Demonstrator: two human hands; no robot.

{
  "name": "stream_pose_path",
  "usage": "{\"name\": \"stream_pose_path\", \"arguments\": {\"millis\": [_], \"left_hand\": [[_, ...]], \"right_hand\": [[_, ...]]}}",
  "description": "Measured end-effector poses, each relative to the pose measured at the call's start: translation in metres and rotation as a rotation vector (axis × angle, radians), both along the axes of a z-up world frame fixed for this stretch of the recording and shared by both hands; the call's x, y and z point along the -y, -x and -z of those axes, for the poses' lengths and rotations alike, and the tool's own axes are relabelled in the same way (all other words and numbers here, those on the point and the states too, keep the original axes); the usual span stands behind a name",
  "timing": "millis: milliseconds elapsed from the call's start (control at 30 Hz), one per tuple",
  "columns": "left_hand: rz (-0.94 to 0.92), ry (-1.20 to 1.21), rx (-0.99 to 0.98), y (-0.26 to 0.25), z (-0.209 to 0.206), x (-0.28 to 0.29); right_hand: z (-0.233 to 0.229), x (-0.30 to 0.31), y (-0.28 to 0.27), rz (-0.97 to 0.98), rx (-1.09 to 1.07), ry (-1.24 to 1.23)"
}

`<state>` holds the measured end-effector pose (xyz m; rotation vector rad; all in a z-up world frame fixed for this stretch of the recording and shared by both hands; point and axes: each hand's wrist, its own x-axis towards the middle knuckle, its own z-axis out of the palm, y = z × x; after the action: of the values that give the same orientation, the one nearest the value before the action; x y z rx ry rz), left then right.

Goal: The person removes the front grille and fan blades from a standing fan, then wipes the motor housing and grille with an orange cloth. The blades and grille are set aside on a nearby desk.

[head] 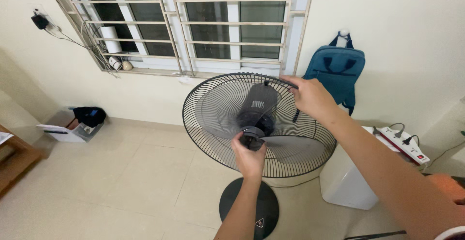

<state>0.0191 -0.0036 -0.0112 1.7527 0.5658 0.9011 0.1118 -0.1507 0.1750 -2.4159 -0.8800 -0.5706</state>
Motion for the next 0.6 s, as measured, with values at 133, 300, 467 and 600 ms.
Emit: {"name": "stream_pose_path", "arguments": {"millis": [133,300,467,600], "left_hand": [[0.002,0.058,0.053,0.001,-0.003,-0.001],[-0.011,0.057,0.04,0.008,0.0,-0.003],[-0.015,0.011,0.07,0.015,-0.002,-0.003],[-0.015,0.056,0.019,0.024,-0.008,0.0]], "right_hand": [[0.007,0.0,-0.006,0.031,0.107,0.018],[0.013,0.0,-0.007,0.101,0.094,0.032],[0.011,-0.001,-0.006,0.038,0.144,-0.005],[0.011,0.0,-0.006,0.066,0.138,0.033]]}}
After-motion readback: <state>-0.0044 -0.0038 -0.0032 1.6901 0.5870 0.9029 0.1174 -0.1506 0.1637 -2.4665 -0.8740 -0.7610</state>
